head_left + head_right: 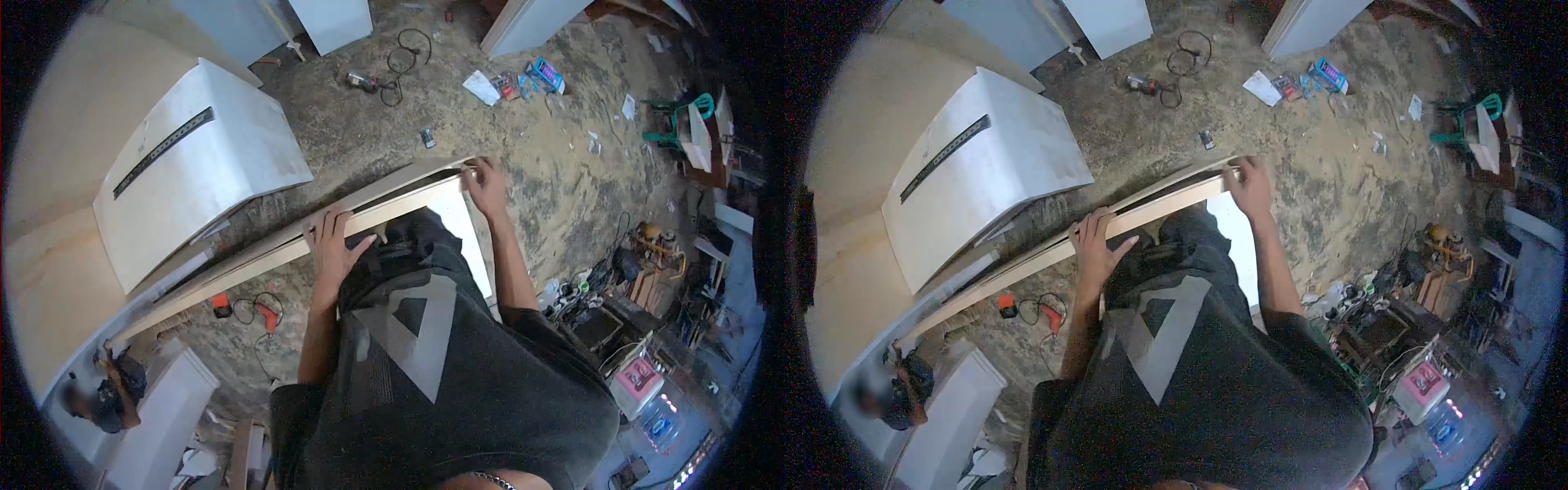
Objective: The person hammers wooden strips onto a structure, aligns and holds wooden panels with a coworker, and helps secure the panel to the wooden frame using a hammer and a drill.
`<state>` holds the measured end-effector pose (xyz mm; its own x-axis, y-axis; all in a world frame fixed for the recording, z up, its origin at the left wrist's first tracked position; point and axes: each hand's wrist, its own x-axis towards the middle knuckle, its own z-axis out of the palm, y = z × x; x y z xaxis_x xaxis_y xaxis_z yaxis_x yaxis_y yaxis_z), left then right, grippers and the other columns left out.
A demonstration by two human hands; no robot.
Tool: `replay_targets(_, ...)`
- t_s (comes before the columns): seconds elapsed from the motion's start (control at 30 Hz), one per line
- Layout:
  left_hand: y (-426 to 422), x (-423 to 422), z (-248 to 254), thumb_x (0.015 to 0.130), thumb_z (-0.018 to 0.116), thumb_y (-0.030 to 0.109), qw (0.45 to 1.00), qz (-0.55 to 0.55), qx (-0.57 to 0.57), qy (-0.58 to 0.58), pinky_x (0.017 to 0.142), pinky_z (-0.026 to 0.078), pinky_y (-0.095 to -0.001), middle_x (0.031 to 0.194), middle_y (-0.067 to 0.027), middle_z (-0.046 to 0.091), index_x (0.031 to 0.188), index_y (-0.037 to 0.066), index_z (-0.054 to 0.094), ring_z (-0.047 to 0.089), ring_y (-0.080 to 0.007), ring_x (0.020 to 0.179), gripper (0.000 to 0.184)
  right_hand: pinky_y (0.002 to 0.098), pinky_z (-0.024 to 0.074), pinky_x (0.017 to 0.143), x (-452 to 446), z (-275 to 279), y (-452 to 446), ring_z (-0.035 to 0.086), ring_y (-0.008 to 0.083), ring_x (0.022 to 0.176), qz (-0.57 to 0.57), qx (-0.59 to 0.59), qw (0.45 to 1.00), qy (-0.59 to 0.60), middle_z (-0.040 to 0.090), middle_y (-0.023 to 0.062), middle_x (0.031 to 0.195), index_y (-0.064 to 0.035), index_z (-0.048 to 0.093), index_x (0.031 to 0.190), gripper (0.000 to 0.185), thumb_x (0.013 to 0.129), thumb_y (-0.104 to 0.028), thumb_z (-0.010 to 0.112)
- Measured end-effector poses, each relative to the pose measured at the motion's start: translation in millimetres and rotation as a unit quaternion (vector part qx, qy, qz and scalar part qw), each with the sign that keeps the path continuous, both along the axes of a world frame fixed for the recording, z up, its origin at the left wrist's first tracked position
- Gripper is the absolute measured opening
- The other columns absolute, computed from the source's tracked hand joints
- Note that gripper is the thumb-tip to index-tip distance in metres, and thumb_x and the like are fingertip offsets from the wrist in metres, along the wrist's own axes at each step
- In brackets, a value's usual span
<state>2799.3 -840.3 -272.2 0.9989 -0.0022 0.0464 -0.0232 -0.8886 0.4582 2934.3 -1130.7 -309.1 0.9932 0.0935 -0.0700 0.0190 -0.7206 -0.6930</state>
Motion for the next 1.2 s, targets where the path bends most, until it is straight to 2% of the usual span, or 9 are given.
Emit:
replay_targets(0.1,-22.3,5.2,3.3,0.065,0.067,0.047,0.993,0.094,0.032,0.067,0.099,0.019,-0.0490,0.112,-0.0046,0.048,0.100,0.011,0.055,0.042,-0.0243,0.108,0.052,0.0371,0.0440,0.067,5.2,14.1,-1.6,0.055,0.0309,0.075,0.075,0.013,0.995,0.062,0.058,0.0162,0.088,-0.0023,0.061,0.089,0.028,0.077,-0.027,0.056)
replay_targets(0.2,-19.8,2.1,-4.0,0.063,0.068,0.047,0.992,0.109,0.039,0.051,0.099,0.017,-0.0508,0.115,-0.0033,0.049,0.100,0.014,0.057,0.043,-0.0237,0.108,0.051,0.0387,0.0439,0.071,24.9,26.4,-14.0,0.054,0.0328,0.080,0.207,0.021,0.974,0.095,0.059,0.0150,0.086,-0.0036,0.061,0.093,0.034,0.076,-0.033,0.057)
replay_targets(0.27,-21.1,1.3,-3.6,0.062,0.069,0.046,0.990,0.112,0.046,0.078,0.099,0.017,-0.0518,0.119,-0.0010,0.048,0.101,0.018,0.058,0.043,-0.0248,0.109,0.049,0.0343,0.0464,0.065,32.2,28.3,-19.3,0.056,0.0276,0.076,0.299,0.005,0.948,0.109,0.058,0.0170,0.092,-0.0043,0.059,0.099,0.035,0.078,-0.032,0.057)
replay_targets(0.3,-21.3,0.8,-3.4,0.062,0.069,0.046,0.989,0.105,0.057,0.084,0.100,0.017,-0.0516,0.120,-0.0001,0.047,0.102,0.018,0.058,0.043,-0.0246,0.109,0.050,0.0360,0.0478,0.069,38.5,19.5,-23.7,0.056,0.0296,0.082,0.352,-0.051,0.931,0.079,0.057,0.0188,0.094,-0.0046,0.057,0.105,0.043,0.077,-0.037,0.060)
replay_targets(0.4,-20.6,3.2,-4.7,0.059,0.071,0.043,0.986,0.103,0.091,0.100,0.099,0.019,-0.0513,0.123,0.0027,0.045,0.104,0.020,0.057,0.043,-0.0231,0.110,0.052,0.0367,0.0484,0.072,48.4,23.1,-20.7,0.056,0.0308,0.086,0.376,-0.047,0.903,0.205,0.057,0.0187,0.094,-0.0040,0.057,0.105,0.049,0.075,-0.043,0.061)
replay_targets(0.6,-21.2,8.1,-6.4,0.058,0.072,0.032,0.972,0.074,0.107,0.195,0.097,0.022,-0.0511,0.121,0.0019,0.044,0.101,0.016,0.056,0.040,-0.0219,0.112,0.049,0.0387,0.0465,0.079,56.9,32.3,-12.2,0.056,0.0304,0.091,0.424,-0.066,0.870,0.243,0.055,0.0199,0.098,-0.0028,0.056,0.102,0.054,0.074,-0.048,0.060)
replay_targets(0.8,-22.9,5.0,-14.5,0.056,0.073,0.020,0.982,0.091,0.086,0.141,0.097,0.021,-0.0507,0.116,0.0001,0.047,0.096,0.014,0.055,0.042,-0.0217,0.110,0.045,0.0414,0.0392,0.088,53.0,18.8,-14.9,0.052,0.0340,0.097,0.446,-0.096,0.862,0.219,0.055,0.0199,0.100,-0.0044,0.052,0.107,0.053,0.078,-0.048,0.054)
replay_targets(0.87,-22.4,3.3,-13.9,0.054,0.074,0.019,0.987,0.082,0.077,0.112,0.097,0.021,-0.0504,0.115,-0.0002,0.048,0.096,0.014,0.055,0.043,-0.0221,0.109,0.046,0.0439,0.0342,0.094,53.4,19.3,-12.0,0.043,0.0379,0.109,0.445,-0.106,0.862,0.220,0.055,0.0173,0.108,-0.0064,0.051,0.110,0.055,0.077,-0.050,0.053)
replay_targets(1.2,-24.6,-0.2,-23.3,0.059,0.068,0.036,0.990,0.092,0.079,0.076,0.096,0.021,-0.0494,0.115,-0.0005,0.048,0.097,0.016,0.057,0.044,-0.0224,0.108,0.044,0.0429,0.0381,0.089,59.2,20.8,-10.1,0.046,0.0366,0.105,0.450,-0.117,0.838,0.284,0.054,0.0188,0.109,-0.0046,0.052,0.109,0.055,0.078,-0.050,0.052)
